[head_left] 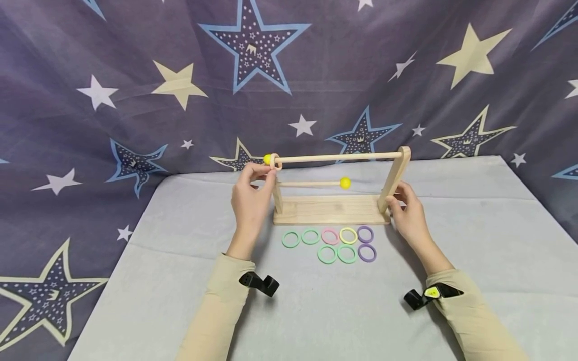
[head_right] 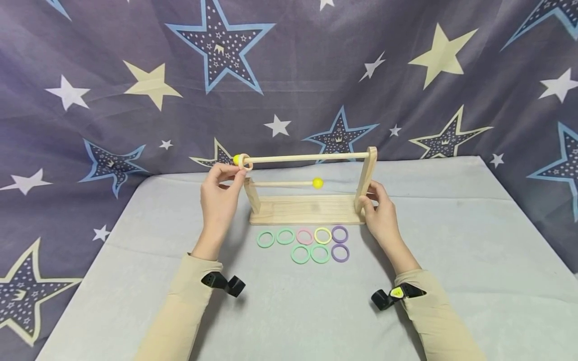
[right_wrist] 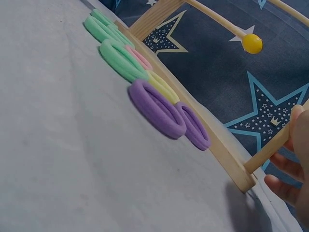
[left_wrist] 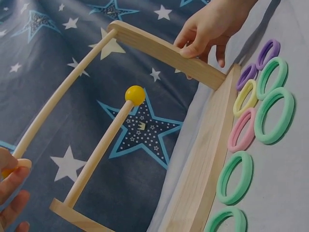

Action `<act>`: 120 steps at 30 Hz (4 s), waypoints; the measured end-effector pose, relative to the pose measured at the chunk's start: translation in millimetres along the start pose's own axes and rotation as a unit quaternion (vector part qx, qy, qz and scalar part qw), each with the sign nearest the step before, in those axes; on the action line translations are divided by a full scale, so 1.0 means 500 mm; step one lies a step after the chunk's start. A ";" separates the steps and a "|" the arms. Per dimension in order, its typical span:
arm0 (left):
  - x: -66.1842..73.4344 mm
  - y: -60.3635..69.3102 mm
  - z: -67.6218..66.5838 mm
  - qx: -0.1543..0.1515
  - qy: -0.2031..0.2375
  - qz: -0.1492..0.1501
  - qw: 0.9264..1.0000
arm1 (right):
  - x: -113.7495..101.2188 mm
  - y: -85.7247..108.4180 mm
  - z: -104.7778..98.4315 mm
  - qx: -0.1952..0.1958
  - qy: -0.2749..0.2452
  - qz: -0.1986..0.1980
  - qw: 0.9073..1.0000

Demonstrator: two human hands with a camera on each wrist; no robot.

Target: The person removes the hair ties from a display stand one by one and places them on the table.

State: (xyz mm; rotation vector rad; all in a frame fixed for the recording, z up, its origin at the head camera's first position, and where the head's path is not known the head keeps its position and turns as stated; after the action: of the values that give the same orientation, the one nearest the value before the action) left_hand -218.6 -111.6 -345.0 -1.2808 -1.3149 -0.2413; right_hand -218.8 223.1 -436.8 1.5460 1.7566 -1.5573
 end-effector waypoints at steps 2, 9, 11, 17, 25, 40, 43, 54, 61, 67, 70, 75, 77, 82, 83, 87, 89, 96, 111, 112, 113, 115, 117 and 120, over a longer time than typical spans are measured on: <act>-0.002 -0.002 -0.001 0.001 0.000 -0.003 1.000 | -0.001 -0.001 0.001 0.000 -0.001 -0.001 1.000; -0.006 -0.005 -0.001 0.006 -0.003 -0.006 1.000 | -0.001 -0.002 0.001 0.002 -0.004 -0.005 1.000; -0.007 -0.006 -0.001 0.007 -0.002 -0.006 1.000 | -0.001 -0.001 0.000 0.003 -0.004 -0.005 1.000; -0.009 -0.008 -0.001 0.011 -0.001 -0.010 1.000 | -0.001 -0.001 0.000 0.003 -0.002 -0.002 1.000; -0.010 -0.012 -0.006 0.015 -0.003 -0.018 1.000 | 0.002 -0.003 0.002 0.003 0.003 -0.007 1.000; -0.023 -0.013 -0.013 0.020 -0.003 -0.021 1.000 | 0.001 -0.001 0.002 0.007 0.000 -0.001 1.000; -0.024 -0.010 -0.014 0.021 -0.001 -0.024 0.999 | 0.001 -0.001 0.000 0.006 -0.001 -0.003 1.000; -0.014 0.005 -0.031 0.016 -0.006 -0.016 1.000 | 0.007 -0.003 0.002 0.004 0.011 0.000 1.000; -0.011 0.011 -0.042 0.008 -0.007 -0.002 1.000 | 0.006 -0.004 0.003 0.005 0.007 -0.004 1.000; -0.006 0.020 -0.050 -0.009 -0.012 0.011 1.000 | 0.006 -0.005 0.002 0.007 0.006 -0.003 1.000; -0.003 0.024 -0.054 -0.019 -0.014 0.020 1.000 | 0.006 -0.005 0.002 0.007 0.008 -0.003 1.000; -0.002 0.030 -0.058 -0.040 -0.016 0.051 0.998 | 0.008 -0.005 0.003 0.007 0.007 -0.005 1.000; -0.004 0.031 -0.059 -0.055 -0.017 0.078 0.995 | 0.008 -0.004 0.003 0.007 0.007 -0.005 1.000; -0.007 0.032 -0.065 -0.100 -0.018 0.140 0.985 | 0.007 -0.002 0.002 0.005 0.006 -0.001 1.000; -0.009 0.033 -0.066 -0.108 -0.018 0.146 0.983 | 0.006 -0.002 0.003 0.005 0.006 0.000 1.000; -0.012 0.035 -0.066 -0.133 -0.023 0.166 0.977 | 0.005 -0.001 0.004 0.005 0.005 0.004 1.000; -0.013 0.037 -0.066 -0.145 -0.028 0.175 0.973 | 0.004 0.000 0.004 0.005 0.004 0.004 1.000; -0.012 0.042 -0.070 -0.207 -0.046 0.183 0.960 | 0.001 0.002 0.006 0.002 0.000 0.005 1.000; -0.012 0.056 -0.071 -0.317 -0.096 0.154 0.931 | 0.007 0.001 0.006 0.002 0.000 0.002 1.000; -0.011 0.057 -0.070 -0.319 -0.098 0.152 0.930 | 0.007 0.002 0.005 0.001 0.001 0.001 1.000; -0.010 0.057 -0.069 -0.320 -0.098 0.152 0.930 | 0.007 0.002 0.005 0.001 0.000 0.001 1.000; -0.009 0.059 -0.065 -0.324 -0.100 0.155 0.928 | 0.008 0.002 0.004 0.002 0.002 0.002 1.000; -0.010 0.062 -0.061 -0.330 -0.102 0.158 0.925 | 0.008 0.001 0.003 0.003 0.004 0.001 1.000; -0.010 0.067 -0.053 -0.337 -0.108 0.164 0.921 | 0.007 -0.001 0.000 0.005 0.008 0.000 1.000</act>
State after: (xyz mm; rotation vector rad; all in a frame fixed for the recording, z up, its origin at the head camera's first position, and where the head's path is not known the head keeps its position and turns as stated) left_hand -180.2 -122.5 -360.4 -2.1412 -1.2106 -0.3385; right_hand -220.5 224.8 -439.6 1.5661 1.7602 -1.5607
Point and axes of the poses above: each hand's wrist, its own y-axis away from the middle knuckle, its own z-axis out of the palm, x = y × z, the point moved 2 cm from there along -y, towards the middle knuckle, and after that the axes turned 6 degrees about x, right-handed, at the moved point
